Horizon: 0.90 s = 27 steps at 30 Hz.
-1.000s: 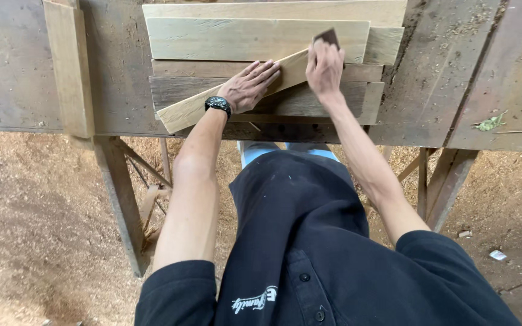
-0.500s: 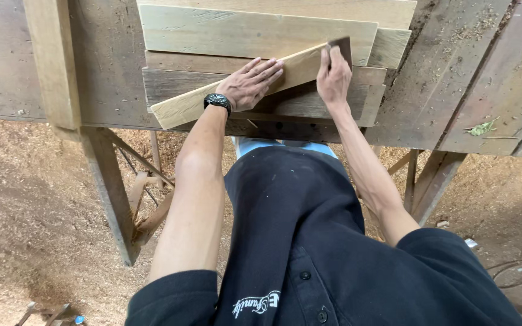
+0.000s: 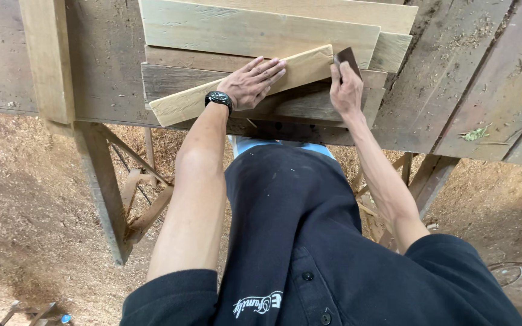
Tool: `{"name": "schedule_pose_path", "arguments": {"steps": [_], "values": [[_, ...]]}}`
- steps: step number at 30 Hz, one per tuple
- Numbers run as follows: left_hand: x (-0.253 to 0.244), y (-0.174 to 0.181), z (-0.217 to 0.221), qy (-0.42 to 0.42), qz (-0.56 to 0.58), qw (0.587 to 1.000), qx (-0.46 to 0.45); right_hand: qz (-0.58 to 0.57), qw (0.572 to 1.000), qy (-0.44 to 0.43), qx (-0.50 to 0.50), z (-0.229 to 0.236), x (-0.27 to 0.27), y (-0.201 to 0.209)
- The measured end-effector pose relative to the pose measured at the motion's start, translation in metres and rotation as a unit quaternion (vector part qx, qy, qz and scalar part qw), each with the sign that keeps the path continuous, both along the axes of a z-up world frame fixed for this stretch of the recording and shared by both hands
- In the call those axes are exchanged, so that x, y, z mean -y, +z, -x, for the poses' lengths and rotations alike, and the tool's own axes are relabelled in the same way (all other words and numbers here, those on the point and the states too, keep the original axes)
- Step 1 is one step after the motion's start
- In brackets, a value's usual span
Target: The person sands wood planks by hand using a piece of sandpaper on a wooden workbench.
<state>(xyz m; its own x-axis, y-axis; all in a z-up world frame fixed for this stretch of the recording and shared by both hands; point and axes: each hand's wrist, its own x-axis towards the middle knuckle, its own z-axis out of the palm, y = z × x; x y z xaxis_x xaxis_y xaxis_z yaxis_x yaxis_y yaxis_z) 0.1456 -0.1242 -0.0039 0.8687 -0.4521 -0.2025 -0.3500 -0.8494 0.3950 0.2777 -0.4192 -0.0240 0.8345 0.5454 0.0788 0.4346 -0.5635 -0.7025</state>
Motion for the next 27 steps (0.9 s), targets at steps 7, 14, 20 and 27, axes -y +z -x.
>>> {"name": "schedule_pose_path", "arguments": {"steps": [7, 14, 20, 27], "values": [[0.002, 0.003, 0.002, 0.002, -0.023, 1.0, 0.003, -0.079, 0.996, -0.021, -0.025, -0.036, -0.039, -0.029], [0.001, 0.001, 0.004, 0.014, 0.013, 1.0, 0.004, -0.03, 0.999, 0.037, 0.016, 0.031, 0.001, -0.01], [0.001, -0.003, 0.001, 0.004, 0.0, 1.0, 0.02, 0.012, 1.0, -0.007, 0.0, -0.008, -0.022, -0.029], [0.002, -0.001, 0.009, 0.013, -0.003, 1.0, 0.026, -0.055, 0.993, -0.037, -0.094, -0.034, -0.042, -0.019]]}}
